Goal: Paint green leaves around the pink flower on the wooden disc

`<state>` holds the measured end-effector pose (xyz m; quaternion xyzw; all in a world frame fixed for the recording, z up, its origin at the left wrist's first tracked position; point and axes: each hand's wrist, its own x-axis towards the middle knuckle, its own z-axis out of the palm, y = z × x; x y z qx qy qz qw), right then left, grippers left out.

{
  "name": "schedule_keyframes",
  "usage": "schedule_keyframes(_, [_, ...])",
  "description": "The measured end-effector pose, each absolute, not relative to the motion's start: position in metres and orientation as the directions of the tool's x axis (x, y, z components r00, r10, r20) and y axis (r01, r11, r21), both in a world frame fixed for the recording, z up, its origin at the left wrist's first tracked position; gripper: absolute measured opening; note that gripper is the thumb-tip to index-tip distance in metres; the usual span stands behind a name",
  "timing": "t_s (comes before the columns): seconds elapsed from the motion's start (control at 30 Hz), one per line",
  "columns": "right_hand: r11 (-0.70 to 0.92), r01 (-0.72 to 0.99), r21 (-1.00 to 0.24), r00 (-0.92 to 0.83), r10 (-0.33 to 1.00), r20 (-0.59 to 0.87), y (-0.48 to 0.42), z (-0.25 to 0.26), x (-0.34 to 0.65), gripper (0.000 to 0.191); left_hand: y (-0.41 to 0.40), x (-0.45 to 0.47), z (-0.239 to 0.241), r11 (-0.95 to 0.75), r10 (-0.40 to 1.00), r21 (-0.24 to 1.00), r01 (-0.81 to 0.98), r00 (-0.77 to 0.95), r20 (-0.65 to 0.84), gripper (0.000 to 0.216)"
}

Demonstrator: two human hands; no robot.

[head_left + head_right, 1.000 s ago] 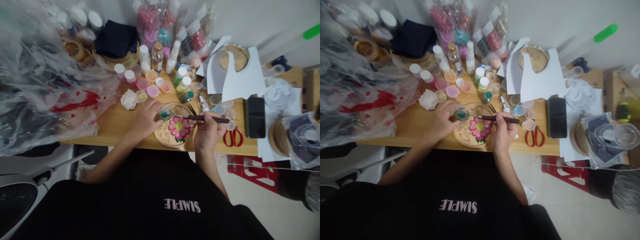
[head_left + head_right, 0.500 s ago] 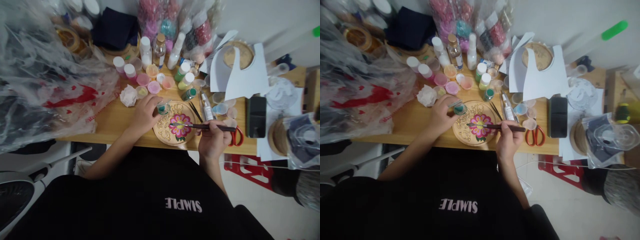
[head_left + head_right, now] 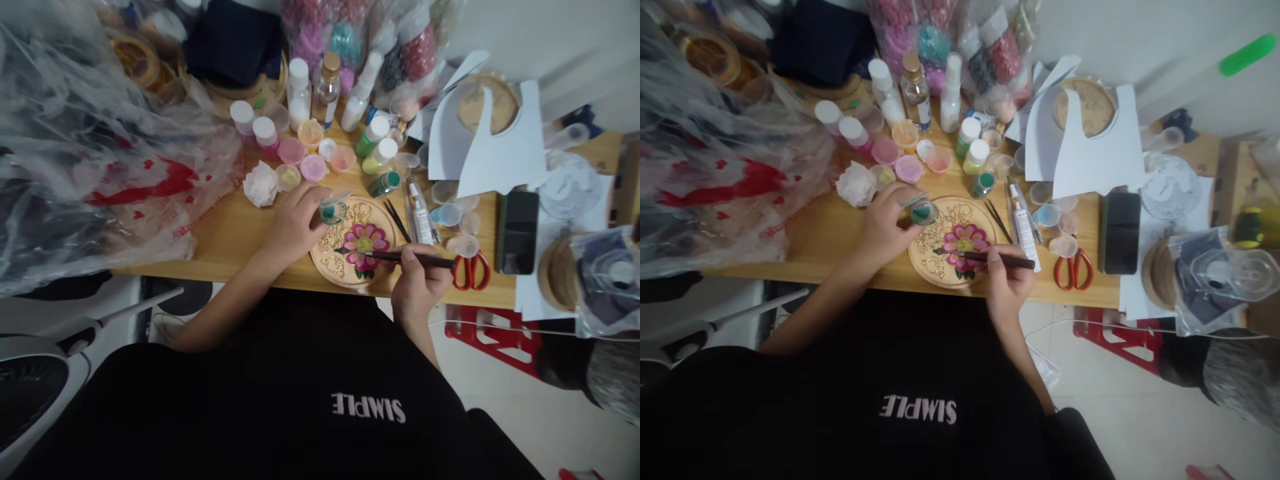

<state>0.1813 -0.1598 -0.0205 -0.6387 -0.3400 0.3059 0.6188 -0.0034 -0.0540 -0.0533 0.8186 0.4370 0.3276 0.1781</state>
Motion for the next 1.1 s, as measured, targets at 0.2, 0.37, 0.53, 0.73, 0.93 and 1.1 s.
schedule_keyframes(0.2, [0.017, 0.1, -0.995, 0.591, 0.803, 0.074, -0.16, -0.022, 0.183, 0.009, -0.055, -0.005, -0.054, -0.55, 0.834, 0.598, 0.583, 0.417, 0.361, 0.037])
schedule_keyframes(0.37, [0.043, 0.151, -0.988, 0.569, 0.813, 0.122, -0.159, -0.023, 0.182, 0.01, -0.055, -0.006, -0.055, -0.57, 0.821, 0.596, 0.565, 0.412, 0.395, 0.038])
schedule_keyframes(0.53, [0.074, 0.239, -0.968, 0.521, 0.832, 0.192, -0.159, -0.022, 0.182, 0.01, -0.055, -0.006, -0.054, -0.585, 0.811, 0.591, 0.555, 0.416, 0.412, 0.039])
schedule_keyframes(0.73, [0.072, 0.373, -0.925, 0.426, 0.872, 0.239, -0.162, -0.023, 0.189, 0.011, -0.055, -0.005, -0.055, -0.608, 0.794, 0.573, 0.549, 0.411, 0.448, 0.038])
schedule_keyframes(0.93, [0.142, 0.469, -0.872, 0.309, 0.899, 0.312, -0.164, -0.013, 0.186, 0.006, -0.056, -0.006, -0.054, -0.613, 0.79, 0.563, 0.555, 0.416, 0.45, 0.036])
schedule_keyframes(1.1, [0.2, 0.553, -0.809, 0.238, 0.892, 0.384, -0.161, -0.001, 0.18, 0.009, -0.057, -0.005, -0.051, -0.591, 0.807, 0.567, 0.573, 0.419, 0.417, 0.034])
